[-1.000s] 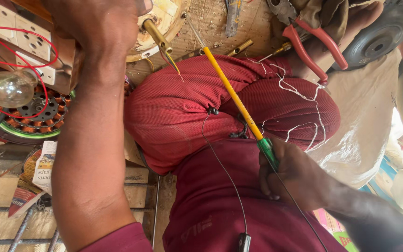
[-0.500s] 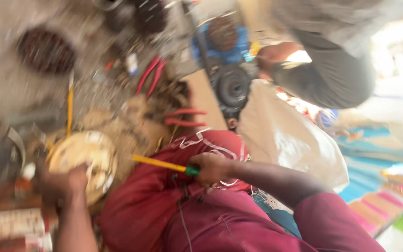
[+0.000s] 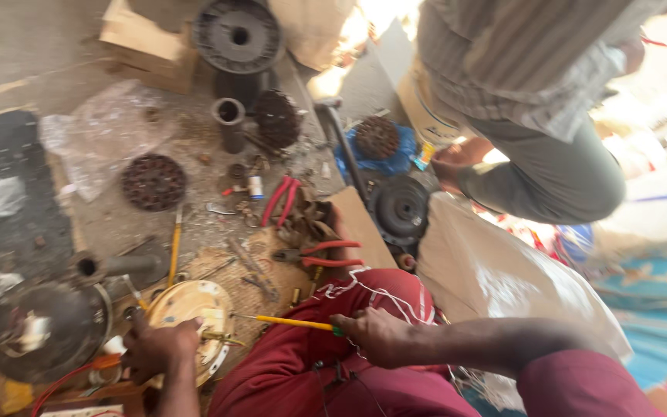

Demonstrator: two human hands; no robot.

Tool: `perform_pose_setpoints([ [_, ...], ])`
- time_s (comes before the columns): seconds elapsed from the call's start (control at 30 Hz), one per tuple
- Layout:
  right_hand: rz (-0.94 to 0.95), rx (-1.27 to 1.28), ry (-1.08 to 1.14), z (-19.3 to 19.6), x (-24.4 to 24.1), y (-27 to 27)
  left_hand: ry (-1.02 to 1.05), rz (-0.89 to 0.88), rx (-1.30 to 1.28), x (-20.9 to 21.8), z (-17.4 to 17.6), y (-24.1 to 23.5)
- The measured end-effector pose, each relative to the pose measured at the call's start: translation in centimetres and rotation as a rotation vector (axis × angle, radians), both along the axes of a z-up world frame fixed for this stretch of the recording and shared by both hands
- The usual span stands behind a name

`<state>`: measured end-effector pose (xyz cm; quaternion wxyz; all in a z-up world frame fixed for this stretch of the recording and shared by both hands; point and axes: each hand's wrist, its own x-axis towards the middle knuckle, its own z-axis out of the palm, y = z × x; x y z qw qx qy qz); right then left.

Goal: The person sits on the floor and works on a disassembled electrical motor component. They use a screwdriver to adjust parts on a circular metal plate, then place a cover over the stator assembly. The person continues to manipulate the component with their hands and tools.

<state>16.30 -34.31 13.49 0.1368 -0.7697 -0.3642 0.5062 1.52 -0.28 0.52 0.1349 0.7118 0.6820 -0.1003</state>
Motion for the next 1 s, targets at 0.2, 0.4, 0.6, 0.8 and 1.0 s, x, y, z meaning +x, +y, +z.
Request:
perform_pose_setpoints([
  [0.2,0.226,-0.338,0.023,-0.4,0.6,2.4,-0.028,0.026,-0.027,0.9,1.0,0.4],
  [0.4,0.573,-0.406,0.074,-4.3,-2.1,2.0,-0.200,0.006,0.059,-0.3,1.3,0.3],
  [0.6,0.587,-0.340,0.163,-5.6,-4.0,-0.6,-0.282,0.046,0.019,-0.8,1.5,1.3],
  [0.8,0.687,-0.612,0.336,-6.2,-4.7,0.3,-0.362,-0.012,0.031,-1.3,0.5,2.5],
  [1.0,0.380,-0.559,0.375,-2.8,-3.9,2.6,-0.336,0.046,-0.040,-2.1,0.3,1.9],
])
